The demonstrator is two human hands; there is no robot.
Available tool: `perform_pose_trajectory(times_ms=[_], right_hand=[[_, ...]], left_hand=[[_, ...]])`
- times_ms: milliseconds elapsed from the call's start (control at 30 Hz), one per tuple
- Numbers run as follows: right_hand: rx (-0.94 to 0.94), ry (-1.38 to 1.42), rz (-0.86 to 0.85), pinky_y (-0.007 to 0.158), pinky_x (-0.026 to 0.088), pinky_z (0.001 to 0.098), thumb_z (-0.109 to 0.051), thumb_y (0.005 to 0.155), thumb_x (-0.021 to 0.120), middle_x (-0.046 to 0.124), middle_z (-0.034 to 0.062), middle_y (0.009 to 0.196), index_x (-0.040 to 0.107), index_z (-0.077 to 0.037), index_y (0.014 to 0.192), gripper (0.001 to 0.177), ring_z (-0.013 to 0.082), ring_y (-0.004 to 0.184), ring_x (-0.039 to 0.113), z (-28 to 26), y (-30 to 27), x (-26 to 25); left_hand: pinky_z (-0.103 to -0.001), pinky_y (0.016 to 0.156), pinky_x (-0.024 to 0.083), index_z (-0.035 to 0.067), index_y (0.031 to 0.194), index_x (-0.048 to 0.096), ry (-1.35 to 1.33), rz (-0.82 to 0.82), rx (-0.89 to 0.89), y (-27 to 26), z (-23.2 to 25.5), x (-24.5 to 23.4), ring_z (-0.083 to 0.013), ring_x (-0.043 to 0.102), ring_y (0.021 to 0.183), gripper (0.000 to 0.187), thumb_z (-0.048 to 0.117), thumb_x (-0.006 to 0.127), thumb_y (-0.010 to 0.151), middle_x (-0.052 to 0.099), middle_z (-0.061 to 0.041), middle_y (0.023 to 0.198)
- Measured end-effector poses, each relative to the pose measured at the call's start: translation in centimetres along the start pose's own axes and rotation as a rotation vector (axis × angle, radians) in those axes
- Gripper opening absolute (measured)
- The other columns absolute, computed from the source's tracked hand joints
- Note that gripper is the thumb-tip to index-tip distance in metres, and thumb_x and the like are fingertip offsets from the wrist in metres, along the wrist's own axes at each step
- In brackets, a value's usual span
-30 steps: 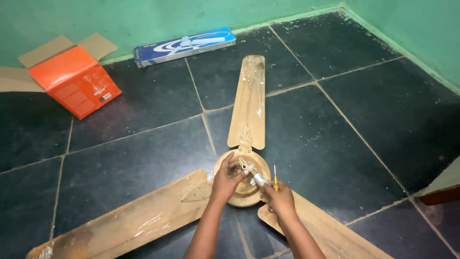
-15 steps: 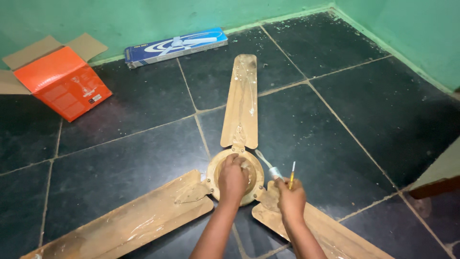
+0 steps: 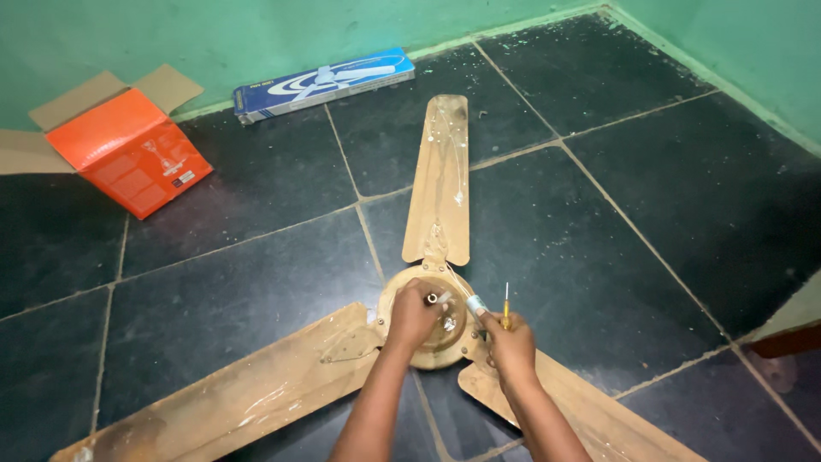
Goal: The person works on the central hub of a ceiling fan lying on the floor. They use a screwdriver to loosen screws and a small brush to clean the internal components, then insert a cylindrical capacitor and connect wires.
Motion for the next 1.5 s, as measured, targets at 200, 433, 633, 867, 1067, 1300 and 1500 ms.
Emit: perform_pose_trajectory(times_ms=[200, 433, 633, 867, 1067, 1300, 1500], right_hand=[[0.01, -0.008, -0.028, 0.036, 0.031, 0.0297, -0.025, 0.09, 0.072, 0.06, 0.0056, 0.069, 0.065, 0.001, 0.1, 0.029, 0.0108, 0.041, 0.041, 0.3, 0.4, 0.6], [0.063, 0.027, -0.123, 0.036, 0.032, 0.0278, -0.026, 0.094, 0.067, 0.073, 0.0102, 0.083, 0.061, 0.0, 0.102, 0.028, 0.0101, 0.042, 0.039, 0.1, 1.6, 1.4], [0.217, 0.133, -0.243, 0.037, 0.028, 0.0263, -0.025, 0.1, 0.057, 0.077, 0.0123, 0.087, 0.057, -0.002, 0.104, 0.024, 0.009, 0.042, 0.033, -0.8, 2.2, 1.6], [0.294, 0.219, -0.367, 0.038, 0.027, 0.0236, -0.022, 0.102, 0.051, 0.077, 0.0109, 0.093, 0.061, 0.0, 0.111, 0.025, 0.006, 0.043, 0.03, -1.7, 2.0, 1.6], [0.408, 0.343, -0.392, 0.042, 0.027, 0.023, -0.021, 0.104, 0.052, 0.072, 0.0087, 0.095, 0.056, -0.009, 0.116, 0.017, 0.006, 0.046, 0.031, -1.4, 1.6, 2.6], [0.412, 0.367, -0.385, 0.041, 0.026, 0.0219, -0.021, 0.103, 0.052, 0.071, 0.008, 0.098, 0.055, -0.01, 0.115, 0.016, 0.0059, 0.046, 0.031, -0.7, 1.6, 3.5], [0.375, 0.367, -0.396, 0.039, 0.026, 0.0219, -0.019, 0.101, 0.056, 0.072, 0.0081, 0.096, 0.054, -0.008, 0.113, 0.017, 0.0058, 0.044, 0.033, -1.0, 1.0, 4.0]], left_hand=[[-0.035, 0.088, 0.054, 0.005, 0.094, 0.077, -0.113, 0.024, 0.096, 0.2, -1.8, 0.3, -0.0262, 0.069, 0.097, 0.027, 0.0, 0.084, 0.069, 0.071, -0.011, 0.102], [-0.036, 0.085, 0.055, 0.005, 0.096, 0.077, -0.084, 0.051, 0.122, -0.6, -1.0, 0.0, -0.0278, 0.071, 0.096, 0.026, 0.0, 0.08, 0.071, 0.072, -0.012, 0.101], [-0.04, 0.085, 0.055, 0.005, 0.101, 0.079, 0.044, -0.012, 0.088, -0.3, -0.5, -0.5, -0.0328, 0.072, 0.094, 0.023, 0.018, 0.078, 0.081, 0.074, -0.016, 0.104], [-0.038, 0.091, 0.054, 0.015, 0.116, 0.078, 0.091, -0.336, -0.037, 3.0, -1.0, -0.4, -0.0283, 0.072, 0.101, 0.033, 0.012, 0.063, 0.086, 0.076, -0.015, 0.11], [-0.033, 0.085, 0.054, 0.011, 0.119, 0.076, -0.103, -0.472, -0.136, 2.9, -1.1, -1.4, -0.0178, 0.072, 0.093, 0.038, 0.002, 0.06, 0.085, 0.078, -0.009, 0.103], [-0.032, 0.086, 0.057, 0.001, 0.123, 0.072, -0.406, -0.55, -0.28, 3.1, -2.7, -1.3, -0.0185, 0.07, 0.095, 0.047, -0.01, 0.054, 0.082, 0.074, -0.011, 0.108], [-0.03, 0.087, 0.056, 0.001, 0.127, 0.069, -0.591, -0.581, -0.315, 2.7, -3.2, -2.2, -0.0159, 0.07, 0.1, 0.05, -0.011, 0.052, 0.082, 0.073, -0.009, 0.114]])
Point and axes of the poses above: each hand's wrist, its own y-axis towards the middle knuckle, its own x-axis out of the palm, z = x × y, the point moved 1 cm from there along y, towards the middle knuckle
